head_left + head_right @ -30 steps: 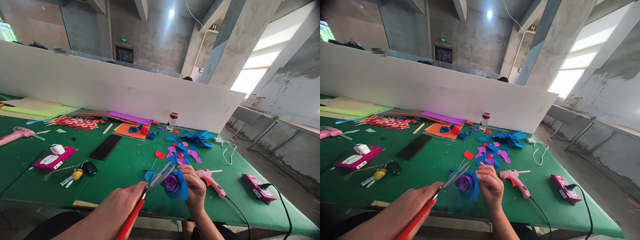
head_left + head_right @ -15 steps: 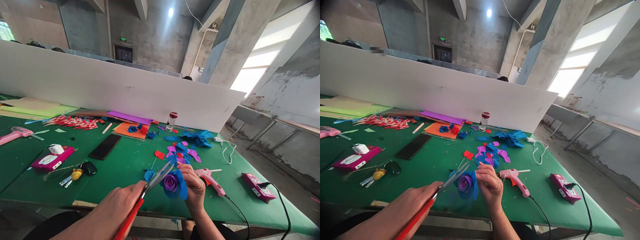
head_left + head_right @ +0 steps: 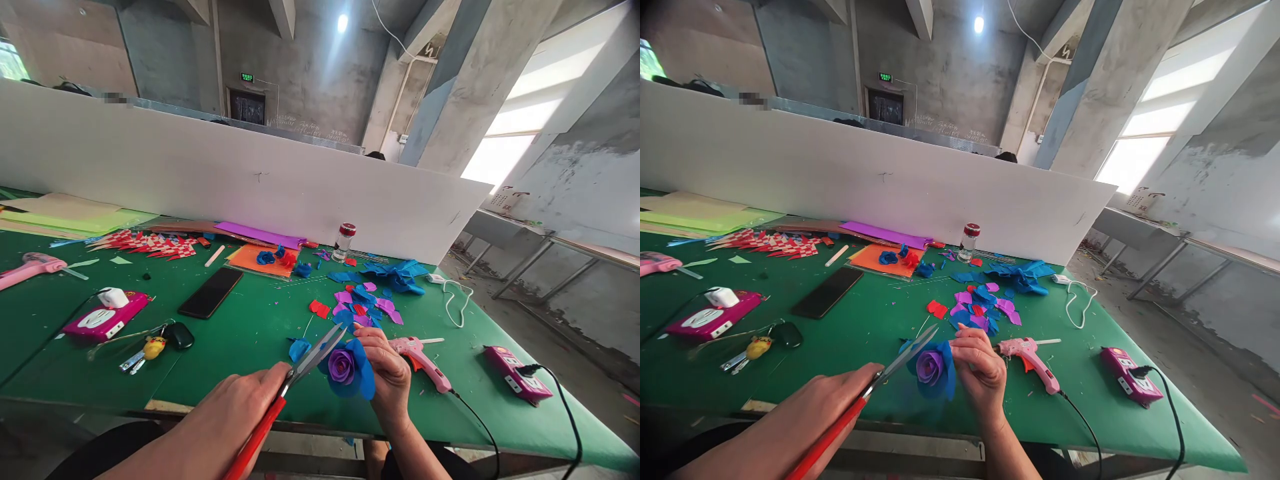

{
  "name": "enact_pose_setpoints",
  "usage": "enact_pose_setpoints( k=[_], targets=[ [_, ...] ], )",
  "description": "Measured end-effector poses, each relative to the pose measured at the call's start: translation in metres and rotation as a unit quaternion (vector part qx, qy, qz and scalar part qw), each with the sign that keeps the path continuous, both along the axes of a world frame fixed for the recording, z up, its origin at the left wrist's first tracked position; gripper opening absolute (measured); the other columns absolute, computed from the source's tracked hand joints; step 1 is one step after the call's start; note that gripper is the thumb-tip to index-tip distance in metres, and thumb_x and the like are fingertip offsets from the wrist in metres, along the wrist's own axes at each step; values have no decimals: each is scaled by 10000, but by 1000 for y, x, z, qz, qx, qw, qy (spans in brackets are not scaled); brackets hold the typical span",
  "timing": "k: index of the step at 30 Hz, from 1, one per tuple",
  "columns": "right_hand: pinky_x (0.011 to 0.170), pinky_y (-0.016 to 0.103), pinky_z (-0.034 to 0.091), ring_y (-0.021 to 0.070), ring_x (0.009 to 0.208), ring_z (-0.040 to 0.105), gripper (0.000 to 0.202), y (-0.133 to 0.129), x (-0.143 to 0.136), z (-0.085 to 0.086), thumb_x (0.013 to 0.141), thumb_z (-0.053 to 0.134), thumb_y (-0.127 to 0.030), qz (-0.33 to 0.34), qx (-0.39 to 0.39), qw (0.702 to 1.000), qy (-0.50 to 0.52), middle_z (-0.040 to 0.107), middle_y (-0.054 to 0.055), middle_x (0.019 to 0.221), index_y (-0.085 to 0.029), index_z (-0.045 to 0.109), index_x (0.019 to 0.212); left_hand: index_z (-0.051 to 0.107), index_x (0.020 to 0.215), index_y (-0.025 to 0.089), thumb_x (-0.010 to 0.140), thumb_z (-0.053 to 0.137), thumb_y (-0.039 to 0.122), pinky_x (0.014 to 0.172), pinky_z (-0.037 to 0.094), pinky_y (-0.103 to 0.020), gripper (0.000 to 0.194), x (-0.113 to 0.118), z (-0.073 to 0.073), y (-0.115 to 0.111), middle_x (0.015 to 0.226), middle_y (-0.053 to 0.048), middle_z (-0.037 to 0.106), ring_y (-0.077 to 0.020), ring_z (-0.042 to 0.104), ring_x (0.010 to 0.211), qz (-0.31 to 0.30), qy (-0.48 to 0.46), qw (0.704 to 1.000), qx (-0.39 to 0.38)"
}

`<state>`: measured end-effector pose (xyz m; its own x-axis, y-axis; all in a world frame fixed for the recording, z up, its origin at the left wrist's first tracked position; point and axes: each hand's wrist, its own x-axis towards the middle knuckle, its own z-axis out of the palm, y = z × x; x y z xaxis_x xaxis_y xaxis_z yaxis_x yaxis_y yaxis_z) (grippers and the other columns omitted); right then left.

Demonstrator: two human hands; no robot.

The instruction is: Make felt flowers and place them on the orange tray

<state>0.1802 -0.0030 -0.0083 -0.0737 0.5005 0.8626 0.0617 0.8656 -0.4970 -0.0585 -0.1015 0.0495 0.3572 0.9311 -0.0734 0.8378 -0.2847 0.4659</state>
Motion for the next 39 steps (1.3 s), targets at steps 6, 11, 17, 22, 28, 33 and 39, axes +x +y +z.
enact_pose_setpoints(
  k=[6,11,17,22,28,33,39],
  targets=[
    [814,503,547,234,783,645,148,0,1,3,845,623,-167,-12,6,1000,-8,725,30,754,-252,726,783,425,882,243,702,480,100,439,203,-290,236,-1,2,-2,622,50,546,-111,427,443,4,5,1000,1],
    [821,498,542,232,781,646,163,0,1,4,852,616,-165,-13,4,1000,-17,728,26,753,-266,735,803,434,891,249,697,500,124,440,211,-284,241,-6,-2,-2,639,41,558,-127,447,467,1,10,1000,0],
    [843,478,522,230,795,646,169,1,1,2,834,628,-155,2,-9,1000,-11,730,18,752,-271,742,789,452,952,239,798,456,156,470,282,-244,175,-5,2,-2,713,17,608,-122,484,484,-3,-28,1000,-8],
    [806,410,518,228,780,646,133,15,0,-15,798,676,-256,23,-170,983,57,701,7,705,-216,710,675,443,995,249,868,385,171,484,274,-226,160,-10,15,18,614,41,542,-135,529,511,75,-3,997,20],
    [798,360,521,185,708,668,262,37,-9,-17,577,866,-344,168,-425,849,266,707,9,685,-178,669,622,421,980,212,892,326,202,478,282,-249,130,-31,-4,69,712,-43,648,-201,612,547,214,105,969,69],
    [889,342,487,141,695,665,273,42,-13,-7,523,910,-302,291,-503,771,261,703,0,671,-171,694,626,443,1050,195,891,364,258,502,351,-291,189,-41,-44,94,1061,-150,654,-281,678,755,240,192,948,81],
    [881,323,455,168,782,667,296,48,-15,-6,525,899,-368,274,-508,791,203,719,25,704,-174,708,641,541,1086,189,853,431,228,636,439,-331,262,-43,-48,87,987,-122,637,-294,648,895,189,243,946,98]
  ],
)
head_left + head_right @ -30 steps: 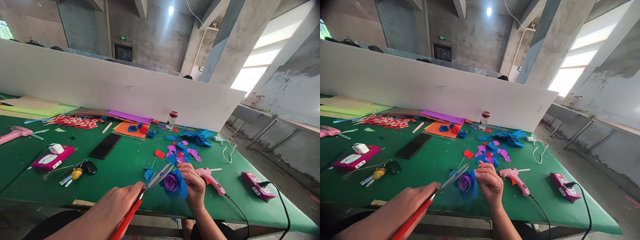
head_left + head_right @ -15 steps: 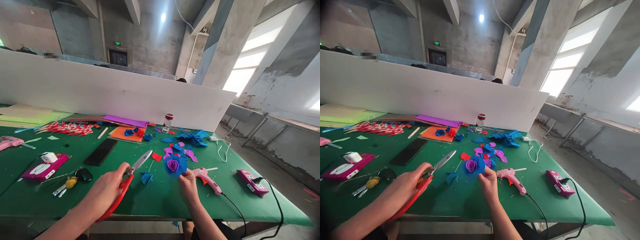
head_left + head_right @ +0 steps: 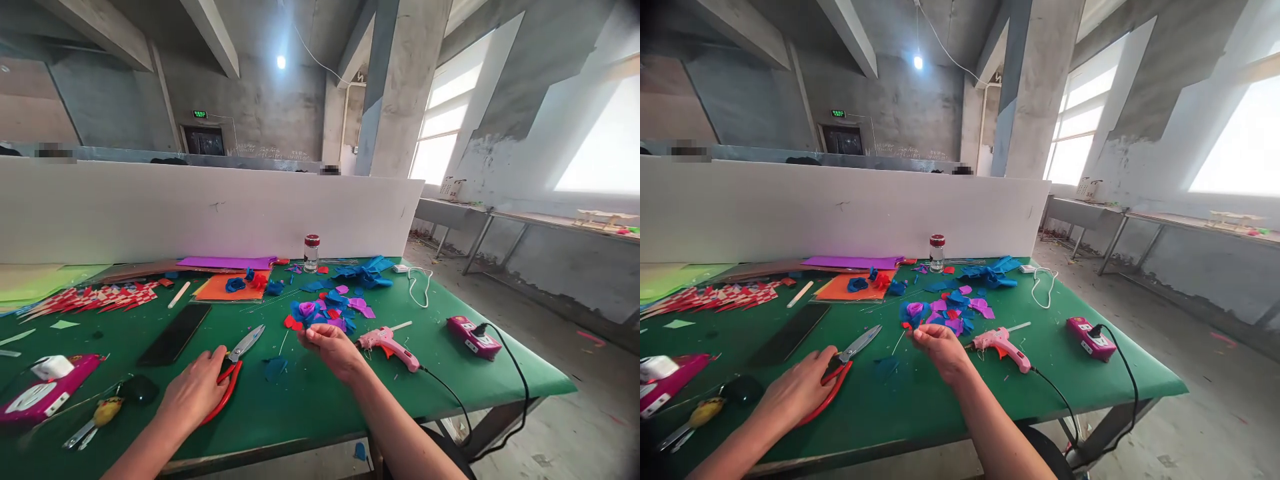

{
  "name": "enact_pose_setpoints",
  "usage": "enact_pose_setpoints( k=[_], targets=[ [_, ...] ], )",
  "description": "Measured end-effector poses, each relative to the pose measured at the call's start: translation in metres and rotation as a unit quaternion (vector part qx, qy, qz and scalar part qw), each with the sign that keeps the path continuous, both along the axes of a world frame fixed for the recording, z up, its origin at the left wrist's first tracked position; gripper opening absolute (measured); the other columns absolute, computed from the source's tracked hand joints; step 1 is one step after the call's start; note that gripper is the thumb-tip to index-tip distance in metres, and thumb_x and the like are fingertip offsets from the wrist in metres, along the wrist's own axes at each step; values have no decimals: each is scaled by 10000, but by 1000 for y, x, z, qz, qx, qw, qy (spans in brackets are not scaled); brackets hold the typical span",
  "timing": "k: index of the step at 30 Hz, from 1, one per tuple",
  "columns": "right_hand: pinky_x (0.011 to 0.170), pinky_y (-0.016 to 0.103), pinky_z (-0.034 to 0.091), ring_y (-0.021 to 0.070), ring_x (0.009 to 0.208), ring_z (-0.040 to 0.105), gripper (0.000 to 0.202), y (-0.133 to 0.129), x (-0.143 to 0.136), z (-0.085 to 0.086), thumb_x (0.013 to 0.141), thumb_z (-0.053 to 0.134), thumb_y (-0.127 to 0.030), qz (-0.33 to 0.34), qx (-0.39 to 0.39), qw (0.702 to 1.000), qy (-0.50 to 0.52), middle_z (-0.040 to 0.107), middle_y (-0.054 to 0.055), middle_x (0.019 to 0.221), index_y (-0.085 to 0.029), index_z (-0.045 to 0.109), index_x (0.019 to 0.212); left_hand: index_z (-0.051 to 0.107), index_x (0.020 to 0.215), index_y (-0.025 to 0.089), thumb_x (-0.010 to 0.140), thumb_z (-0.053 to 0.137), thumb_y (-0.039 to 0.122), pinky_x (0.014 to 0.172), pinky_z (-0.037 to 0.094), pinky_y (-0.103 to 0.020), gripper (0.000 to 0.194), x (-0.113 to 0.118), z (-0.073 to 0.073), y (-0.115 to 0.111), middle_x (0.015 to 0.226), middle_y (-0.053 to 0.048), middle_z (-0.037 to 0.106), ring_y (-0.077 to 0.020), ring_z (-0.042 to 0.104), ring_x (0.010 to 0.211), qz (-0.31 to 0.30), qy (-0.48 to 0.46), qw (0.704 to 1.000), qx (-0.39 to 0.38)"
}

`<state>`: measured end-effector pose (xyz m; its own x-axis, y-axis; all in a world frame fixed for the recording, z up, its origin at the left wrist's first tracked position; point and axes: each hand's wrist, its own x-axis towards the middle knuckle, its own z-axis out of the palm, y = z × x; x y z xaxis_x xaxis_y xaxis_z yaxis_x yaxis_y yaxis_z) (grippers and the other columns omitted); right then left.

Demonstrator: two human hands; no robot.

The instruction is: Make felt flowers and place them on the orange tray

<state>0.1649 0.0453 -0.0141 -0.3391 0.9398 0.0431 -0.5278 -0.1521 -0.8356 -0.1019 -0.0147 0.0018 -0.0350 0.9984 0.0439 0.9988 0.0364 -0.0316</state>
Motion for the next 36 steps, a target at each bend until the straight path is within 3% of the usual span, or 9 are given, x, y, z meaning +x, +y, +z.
enact_pose_setpoints(
  k=[5,8,10,12,15,21,24,29,36],
  targets=[
    [849,294,438,168,814,653,296,11,-3,2,551,883,-384,-20,12,1000,-3,734,51,771,-168,719,670,662,1007,231,766,531,180,774,438,-391,279,11,26,-5,1033,-95,648,-317,582,1008,-82,0,996,30],
    [845,284,434,171,841,651,286,16,-9,4,564,874,-387,-40,20,999,7,738,58,796,-170,716,665,673,959,231,863,453,290,765,444,-339,246,38,34,10,946,-63,682,-235,617,864,-149,-224,961,58],
    [825,274,439,165,828,645,296,18,-15,5,566,866,-402,-59,20,998,15,738,61,817,-169,724,678,671,909,211,865,458,407,589,435,-288,293,60,31,24,819,-49,683,-186,592,640,-119,-397,910,21],
    [787,253,448,148,804,631,303,18,-24,6,559,864,-406,-77,12,997,22,734,51,824,-171,733,698,662,925,182,805,544,465,452,364,-250,329,79,23,32,843,-52,683,-143,532,526,-103,-549,829,-11],
    [648,221,452,116,711,599,307,16,-38,4,554,861,-392,-81,-15,996,32,724,35,831,-175,738,733,650,967,171,767,640,471,432,351,-210,360,92,8,31,871,-50,688,-109,539,530,-111,-694,708,-66],
    [368,179,255,27,398,380,321,-1,-61,-2,578,848,-369,-19,-56,997,48,640,-9,632,-136,738,769,660,890,151,775,699,407,352,282,-154,283,86,-8,17,593,25,597,-46,440,401,-104,-789,598,-95],
    [360,178,259,20,376,370,307,-7,-59,-2,618,835,-369,34,-36,997,55,627,-15,617,-129,744,787,667,854,142,759,723,386,322,278,-150,268,86,-11,17,654,8,635,-35,445,380,-103,-804,578,-96],
    [468,218,374,53,426,425,335,-11,-48,-1,707,778,-427,79,7,997,16,656,8,639,-146,760,889,673,839,126,784,700,377,316,318,-158,258,87,-13,17,671,-18,664,-50,481,381,-118,-795,590,-72],
    [815,327,458,175,786,630,369,-7,-40,-11,555,856,-449,-42,-38,998,-3,732,67,840,-167,772,777,679,873,123,787,697,367,330,318,-156,259,86,-14,17,659,-21,671,-47,480,377,-108,-797,588,-79]
  ],
)
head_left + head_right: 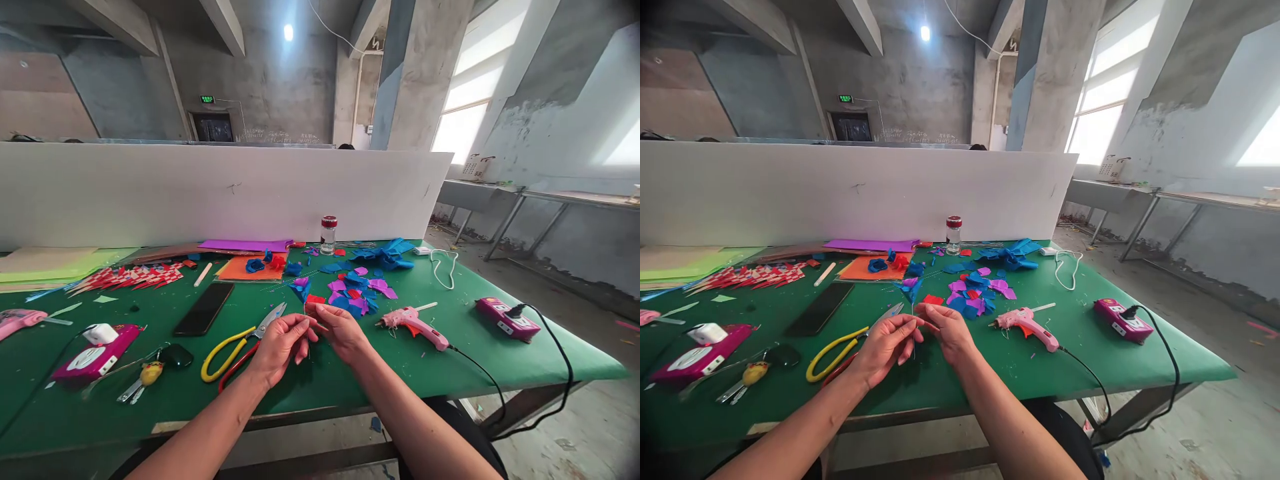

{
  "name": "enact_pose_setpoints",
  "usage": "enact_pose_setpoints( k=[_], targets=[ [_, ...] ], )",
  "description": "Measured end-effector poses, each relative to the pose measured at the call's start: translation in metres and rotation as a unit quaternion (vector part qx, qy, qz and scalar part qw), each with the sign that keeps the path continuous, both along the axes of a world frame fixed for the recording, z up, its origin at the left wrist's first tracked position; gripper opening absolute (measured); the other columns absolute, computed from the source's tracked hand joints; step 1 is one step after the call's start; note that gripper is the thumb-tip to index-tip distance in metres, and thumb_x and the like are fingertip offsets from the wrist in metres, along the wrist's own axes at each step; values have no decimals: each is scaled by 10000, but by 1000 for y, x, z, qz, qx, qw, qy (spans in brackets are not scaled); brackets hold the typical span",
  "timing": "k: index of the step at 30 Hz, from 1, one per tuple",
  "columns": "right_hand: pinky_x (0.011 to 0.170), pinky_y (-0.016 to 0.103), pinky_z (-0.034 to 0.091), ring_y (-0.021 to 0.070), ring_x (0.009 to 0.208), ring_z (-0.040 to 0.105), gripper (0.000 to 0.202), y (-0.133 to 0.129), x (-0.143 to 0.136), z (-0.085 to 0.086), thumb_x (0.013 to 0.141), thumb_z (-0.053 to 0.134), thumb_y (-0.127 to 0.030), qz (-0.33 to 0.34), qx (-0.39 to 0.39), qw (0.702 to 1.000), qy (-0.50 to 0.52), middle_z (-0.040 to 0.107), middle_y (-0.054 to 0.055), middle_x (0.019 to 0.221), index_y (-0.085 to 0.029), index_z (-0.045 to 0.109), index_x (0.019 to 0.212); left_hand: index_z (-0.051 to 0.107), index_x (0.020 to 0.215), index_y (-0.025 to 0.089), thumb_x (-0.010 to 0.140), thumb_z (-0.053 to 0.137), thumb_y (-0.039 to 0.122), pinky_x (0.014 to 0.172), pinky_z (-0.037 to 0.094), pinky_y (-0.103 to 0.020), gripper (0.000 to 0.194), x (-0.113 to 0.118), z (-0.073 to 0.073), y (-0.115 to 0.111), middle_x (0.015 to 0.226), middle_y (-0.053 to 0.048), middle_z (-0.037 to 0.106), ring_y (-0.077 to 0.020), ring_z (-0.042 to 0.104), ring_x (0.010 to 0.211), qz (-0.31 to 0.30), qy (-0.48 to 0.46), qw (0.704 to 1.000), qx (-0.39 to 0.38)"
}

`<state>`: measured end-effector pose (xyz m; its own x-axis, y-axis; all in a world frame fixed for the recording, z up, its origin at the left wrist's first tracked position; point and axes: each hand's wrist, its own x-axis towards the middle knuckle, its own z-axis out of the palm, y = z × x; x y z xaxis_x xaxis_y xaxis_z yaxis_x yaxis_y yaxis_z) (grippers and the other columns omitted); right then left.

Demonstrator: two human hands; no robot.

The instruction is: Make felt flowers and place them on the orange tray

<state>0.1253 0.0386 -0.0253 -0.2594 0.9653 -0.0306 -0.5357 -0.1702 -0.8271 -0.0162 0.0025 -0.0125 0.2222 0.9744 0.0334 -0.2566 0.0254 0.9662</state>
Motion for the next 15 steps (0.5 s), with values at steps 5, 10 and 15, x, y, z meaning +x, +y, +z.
enact_pose_setpoints(
  k=[5,10,15],
  targets=[
    [753,298,462,155,712,612,310,-1,7,7,491,897,-376,-27,9,1000,-12,708,36,720,-166,743,659,686,899,122,786,704,357,330,311,-157,262,4,-3,-1,655,-21,670,-46,474,376,-19,-21,999,-22],
    [677,258,461,119,621,564,312,-2,8,10,496,896,-354,-54,23,998,6,607,-26,581,-187,633,509,693,883,127,772,721,354,321,298,-156,254,6,0,-4,635,-9,661,-41,461,368,-25,-33,999,-33],
    [759,291,490,145,709,636,372,-5,8,15,577,829,-493,-22,34,999,9,712,47,756,-162,734,720,693,884,129,776,720,358,322,300,-156,254,4,0,-6,636,-5,661,-38,459,368,-28,-39,998,-29]
  ],
)
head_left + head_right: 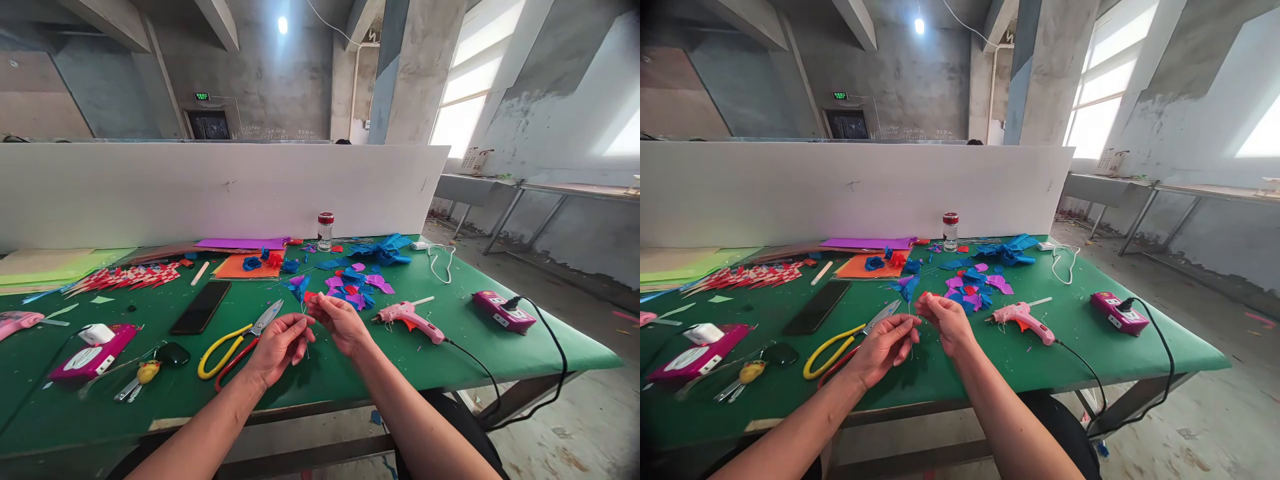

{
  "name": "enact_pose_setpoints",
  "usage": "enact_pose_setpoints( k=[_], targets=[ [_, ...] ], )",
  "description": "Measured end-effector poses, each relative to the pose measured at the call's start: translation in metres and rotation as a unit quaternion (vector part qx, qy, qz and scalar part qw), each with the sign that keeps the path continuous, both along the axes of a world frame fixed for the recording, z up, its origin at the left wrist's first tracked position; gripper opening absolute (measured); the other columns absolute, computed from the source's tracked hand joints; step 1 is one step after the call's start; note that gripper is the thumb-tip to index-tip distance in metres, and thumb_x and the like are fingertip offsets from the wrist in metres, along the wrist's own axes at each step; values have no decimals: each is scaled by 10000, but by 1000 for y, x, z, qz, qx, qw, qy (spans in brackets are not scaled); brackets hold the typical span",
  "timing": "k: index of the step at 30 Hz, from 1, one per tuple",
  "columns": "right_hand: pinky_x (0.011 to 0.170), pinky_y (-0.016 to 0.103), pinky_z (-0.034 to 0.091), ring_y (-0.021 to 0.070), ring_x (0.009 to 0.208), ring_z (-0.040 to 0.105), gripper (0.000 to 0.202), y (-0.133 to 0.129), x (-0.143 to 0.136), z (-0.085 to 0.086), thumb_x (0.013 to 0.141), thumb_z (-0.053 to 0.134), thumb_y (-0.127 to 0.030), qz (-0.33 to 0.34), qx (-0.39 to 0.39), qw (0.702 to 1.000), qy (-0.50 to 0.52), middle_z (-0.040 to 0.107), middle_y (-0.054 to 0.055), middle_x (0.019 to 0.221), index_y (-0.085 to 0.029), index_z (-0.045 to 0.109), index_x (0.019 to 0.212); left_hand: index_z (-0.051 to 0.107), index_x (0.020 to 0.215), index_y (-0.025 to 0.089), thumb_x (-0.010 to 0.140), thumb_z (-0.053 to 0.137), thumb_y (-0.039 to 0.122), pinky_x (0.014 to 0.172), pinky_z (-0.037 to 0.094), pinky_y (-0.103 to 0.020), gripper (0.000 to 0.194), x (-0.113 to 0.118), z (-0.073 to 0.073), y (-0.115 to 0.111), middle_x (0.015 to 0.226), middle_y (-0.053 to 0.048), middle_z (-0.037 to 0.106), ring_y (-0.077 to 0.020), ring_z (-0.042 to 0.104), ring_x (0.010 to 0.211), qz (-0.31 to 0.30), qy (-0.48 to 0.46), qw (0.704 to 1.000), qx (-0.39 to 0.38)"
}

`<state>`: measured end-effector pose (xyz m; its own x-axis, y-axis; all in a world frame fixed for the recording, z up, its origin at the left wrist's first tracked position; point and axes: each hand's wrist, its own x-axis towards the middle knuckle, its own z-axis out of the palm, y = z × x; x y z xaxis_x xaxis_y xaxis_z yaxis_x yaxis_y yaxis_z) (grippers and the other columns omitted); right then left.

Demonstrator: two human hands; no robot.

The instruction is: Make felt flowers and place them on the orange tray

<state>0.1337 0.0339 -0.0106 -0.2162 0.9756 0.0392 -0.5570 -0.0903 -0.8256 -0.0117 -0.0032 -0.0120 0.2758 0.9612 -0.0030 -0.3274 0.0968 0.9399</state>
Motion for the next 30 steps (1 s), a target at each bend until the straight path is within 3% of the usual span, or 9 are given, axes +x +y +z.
enact_pose_setpoints(
  k=[3,7,10,12,14,17,20,25,30],
  targets=[
    [781,319,483,172,740,657,395,-3,4,7,614,797,-508,7,51,997,-66,732,64,768,-164,754,803,691,882,129,782,714,367,320,301,-158,259,-2,0,0,637,-6,662,-38,459,364,2,-4,1000,5],
    [657,286,440,145,599,574,341,1,14,10,651,761,-492,-113,105,968,-199,658,16,598,-169,673,592,691,890,130,778,718,364,319,301,-155,260,-4,1,2,631,-1,657,-39,459,372,16,-8,1000,9],
    [634,293,410,165,608,544,364,8,21,5,760,655,-478,-201,147,912,-327,598,17,573,-180,635,552,688,889,129,772,722,360,325,309,-158,262,-4,0,3,637,-1,662,-39,458,371,31,-3,999,15],
    [686,304,415,197,719,569,191,11,23,2,757,668,-377,-241,211,856,-406,636,34,694,-199,700,696,685,884,127,763,728,362,330,316,-160,267,-4,0,3,639,-3,666,-41,461,373,42,2,999,16],
    [703,304,419,202,750,573,110,12,24,1,742,684,-322,-240,245,830,-440,652,29,731,-223,719,777,683,884,125,756,730,367,334,322,-163,277,-4,0,3,638,-5,668,-44,461,373,50,7,999,16],
    [711,309,422,208,739,579,180,11,23,3,775,656,-361,-232,248,835,-432,657,26,666,-225,721,677,684,886,123,746,733,378,337,325,-167,295,-3,0,3,646,-12,674,-47,460,376,58,14,998,16],
    [770,320,423,223,831,598,125,7,19,5,753,675,-339,-240,272,841,-401,715,38,815,-243,755,752,683,874,123,731,738,392,337,328,-171,310,-2,0,3,655,-19,679,-53,466,380,63,29,997,18],
    [645,299,438,187,623,604,357,-2,2,3,808,598,-479,-135,181,925,-305,680,32,610,-188,743,661,685,875,130,722,733,436,337,353,-183,346,3,-1,0,678,-20,678,-64,481,390,66,66,995,35],
    [702,323,476,226,752,648,239,-12,-8,3,705,736,-392,-125,160,940,-272,737,53,781,-190,770,828,710,876,146,767,676,492,351,355,-198,364,5,0,-3,593,1,635,-82,467,380,82,126,985,85]
  ],
)
